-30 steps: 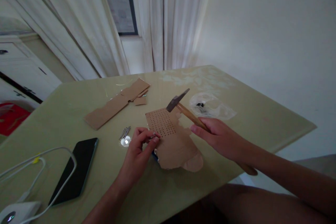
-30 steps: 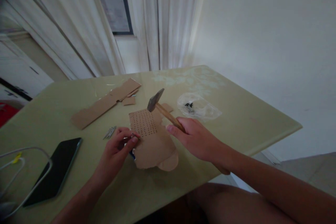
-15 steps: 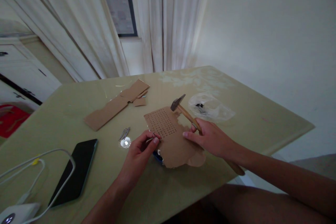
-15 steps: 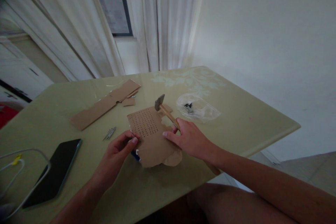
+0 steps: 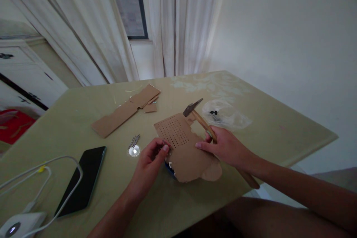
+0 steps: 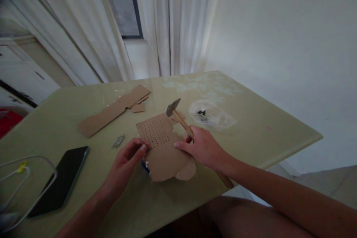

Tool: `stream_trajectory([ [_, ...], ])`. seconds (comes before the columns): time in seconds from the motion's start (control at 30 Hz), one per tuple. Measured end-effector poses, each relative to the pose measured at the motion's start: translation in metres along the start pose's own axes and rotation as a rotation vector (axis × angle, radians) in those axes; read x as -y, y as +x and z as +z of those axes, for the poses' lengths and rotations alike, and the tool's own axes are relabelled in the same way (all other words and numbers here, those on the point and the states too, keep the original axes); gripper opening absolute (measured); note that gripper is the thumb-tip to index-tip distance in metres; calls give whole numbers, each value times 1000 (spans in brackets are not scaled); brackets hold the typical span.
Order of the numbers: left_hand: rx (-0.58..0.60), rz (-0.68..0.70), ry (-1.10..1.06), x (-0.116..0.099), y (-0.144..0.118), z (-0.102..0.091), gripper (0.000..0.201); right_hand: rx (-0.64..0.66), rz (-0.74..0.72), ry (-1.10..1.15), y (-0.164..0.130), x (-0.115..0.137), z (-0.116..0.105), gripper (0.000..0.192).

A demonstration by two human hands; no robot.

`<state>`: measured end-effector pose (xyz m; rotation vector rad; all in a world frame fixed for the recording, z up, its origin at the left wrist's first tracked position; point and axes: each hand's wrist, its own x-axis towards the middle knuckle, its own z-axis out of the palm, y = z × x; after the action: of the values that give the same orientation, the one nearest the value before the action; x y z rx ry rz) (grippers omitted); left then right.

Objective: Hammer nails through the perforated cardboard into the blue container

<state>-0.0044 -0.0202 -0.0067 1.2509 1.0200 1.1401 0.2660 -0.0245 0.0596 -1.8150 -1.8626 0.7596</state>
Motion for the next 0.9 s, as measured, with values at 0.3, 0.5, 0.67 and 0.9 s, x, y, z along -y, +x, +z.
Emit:
stream_trajectory([
  [0.3,-27,-9,-16,4,0,3,42,25,2,12,-1,-4,3,36],
  [0.5,-25,3,-50,6,-1,5,40,48,7,67,-3,-4,1,38],
  [0.67,-5,12,-70,9,-2,4,35,82,20,182,-1,-8,1,41],
  [0.9,-15,2,-78,17,-3,1,27,112,47,245,0,-14,3,43],
])
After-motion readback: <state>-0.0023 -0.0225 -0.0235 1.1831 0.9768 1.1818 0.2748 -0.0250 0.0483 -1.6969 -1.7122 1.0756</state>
